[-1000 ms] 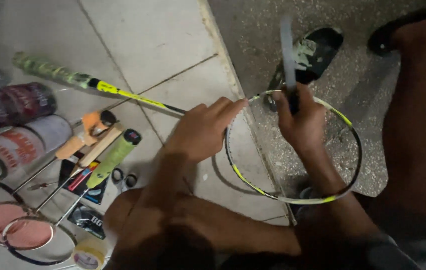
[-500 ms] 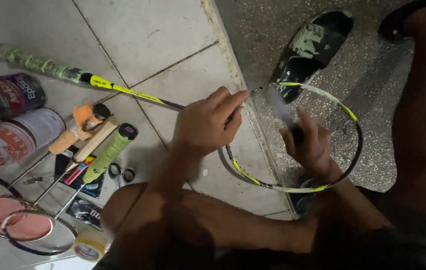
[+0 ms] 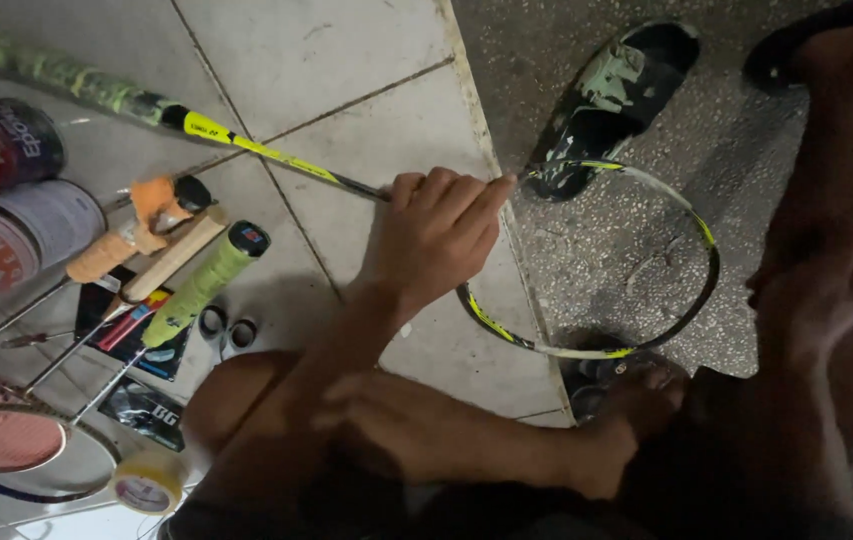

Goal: Repairing a badminton racket frame by filing down rough edges or imperfections using a hand file while sitting on the floor.

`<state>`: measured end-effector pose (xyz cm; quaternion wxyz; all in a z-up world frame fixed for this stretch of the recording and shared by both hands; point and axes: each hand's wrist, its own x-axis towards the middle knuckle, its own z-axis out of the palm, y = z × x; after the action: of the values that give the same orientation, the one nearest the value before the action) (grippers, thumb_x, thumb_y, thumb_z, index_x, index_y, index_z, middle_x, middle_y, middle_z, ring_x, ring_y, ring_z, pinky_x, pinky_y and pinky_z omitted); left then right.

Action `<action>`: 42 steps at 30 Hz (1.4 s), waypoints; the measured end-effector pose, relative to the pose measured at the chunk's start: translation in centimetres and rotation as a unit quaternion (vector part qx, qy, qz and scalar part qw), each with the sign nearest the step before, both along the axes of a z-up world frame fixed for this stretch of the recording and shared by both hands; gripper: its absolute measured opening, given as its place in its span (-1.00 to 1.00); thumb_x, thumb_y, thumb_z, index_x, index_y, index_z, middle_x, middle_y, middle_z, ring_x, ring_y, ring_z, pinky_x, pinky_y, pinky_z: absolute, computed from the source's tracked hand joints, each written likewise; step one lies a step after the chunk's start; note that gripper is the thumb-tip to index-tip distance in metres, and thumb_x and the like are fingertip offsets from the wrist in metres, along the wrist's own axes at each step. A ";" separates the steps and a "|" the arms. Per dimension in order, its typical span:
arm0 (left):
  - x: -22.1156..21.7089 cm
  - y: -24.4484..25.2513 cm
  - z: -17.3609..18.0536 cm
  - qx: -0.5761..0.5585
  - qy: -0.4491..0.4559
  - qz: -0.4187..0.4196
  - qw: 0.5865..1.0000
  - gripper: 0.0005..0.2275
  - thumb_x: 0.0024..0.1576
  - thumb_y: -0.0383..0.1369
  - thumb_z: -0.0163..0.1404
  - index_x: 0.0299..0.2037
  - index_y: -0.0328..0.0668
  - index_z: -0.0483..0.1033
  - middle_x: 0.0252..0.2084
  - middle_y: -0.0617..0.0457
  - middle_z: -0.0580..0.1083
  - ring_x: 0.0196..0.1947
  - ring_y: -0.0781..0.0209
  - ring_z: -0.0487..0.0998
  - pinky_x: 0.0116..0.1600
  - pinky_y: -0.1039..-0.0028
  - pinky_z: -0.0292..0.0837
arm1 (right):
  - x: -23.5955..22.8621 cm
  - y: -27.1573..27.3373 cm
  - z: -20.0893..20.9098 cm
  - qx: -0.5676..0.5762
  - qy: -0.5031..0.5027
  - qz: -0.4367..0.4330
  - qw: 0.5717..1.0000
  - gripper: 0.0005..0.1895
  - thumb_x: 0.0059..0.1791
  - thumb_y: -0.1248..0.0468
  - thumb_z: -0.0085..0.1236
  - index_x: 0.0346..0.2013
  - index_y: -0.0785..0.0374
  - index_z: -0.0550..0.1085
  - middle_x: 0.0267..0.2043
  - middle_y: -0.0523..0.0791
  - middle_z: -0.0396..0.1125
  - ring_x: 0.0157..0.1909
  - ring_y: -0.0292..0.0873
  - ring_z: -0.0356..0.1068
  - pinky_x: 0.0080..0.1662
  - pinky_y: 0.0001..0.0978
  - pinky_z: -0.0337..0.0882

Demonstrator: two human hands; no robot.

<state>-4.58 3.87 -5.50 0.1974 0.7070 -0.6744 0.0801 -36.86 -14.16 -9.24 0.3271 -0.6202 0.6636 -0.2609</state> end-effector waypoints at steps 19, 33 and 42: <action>-0.4 -0.4 -2.1 0.042 0.139 0.006 0.989 -0.74 0.21 -0.33 -0.09 0.10 -0.03 0.44 -0.08 0.07 0.47 -0.28 0.10 0.49 -0.29 0.34 0.27 | 12.2 9.2 3.0 -0.185 0.198 0.462 0.845 -0.45 0.06 0.25 -0.09 0.38 -0.05 0.37 -0.67 -0.14 0.26 -0.58 0.01 0.39 -0.50 -0.15 0.33; -0.1 -0.8 -1.2 0.005 0.150 0.023 0.988 -0.84 0.21 -0.36 -0.07 -0.04 -0.11 0.45 -0.20 0.07 0.42 -0.34 0.10 0.45 -0.33 0.35 0.19 | 10.8 10.3 7.2 -0.132 0.187 0.406 0.885 -0.47 0.06 0.21 0.02 0.35 -0.15 0.43 -0.71 -0.07 0.29 -0.54 0.14 0.40 -0.40 0.03 0.33; 0.0 -1.0 -1.0 -0.001 0.128 0.025 0.991 -0.84 0.23 -0.33 -0.12 -0.05 -0.10 0.43 -0.18 0.09 0.41 -0.33 0.12 0.45 -0.32 0.36 0.18 | 17.1 7.6 6.0 -0.124 0.254 0.441 0.852 -0.42 0.04 0.14 -0.02 0.39 -0.33 0.32 -0.75 -0.01 0.27 -0.57 0.28 0.39 -0.39 0.20 0.38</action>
<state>-4.56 2.89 -6.50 0.2808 0.7281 -0.6253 -0.0058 -19.74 -6.55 -3.25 0.1483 -0.9279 0.3421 -0.0030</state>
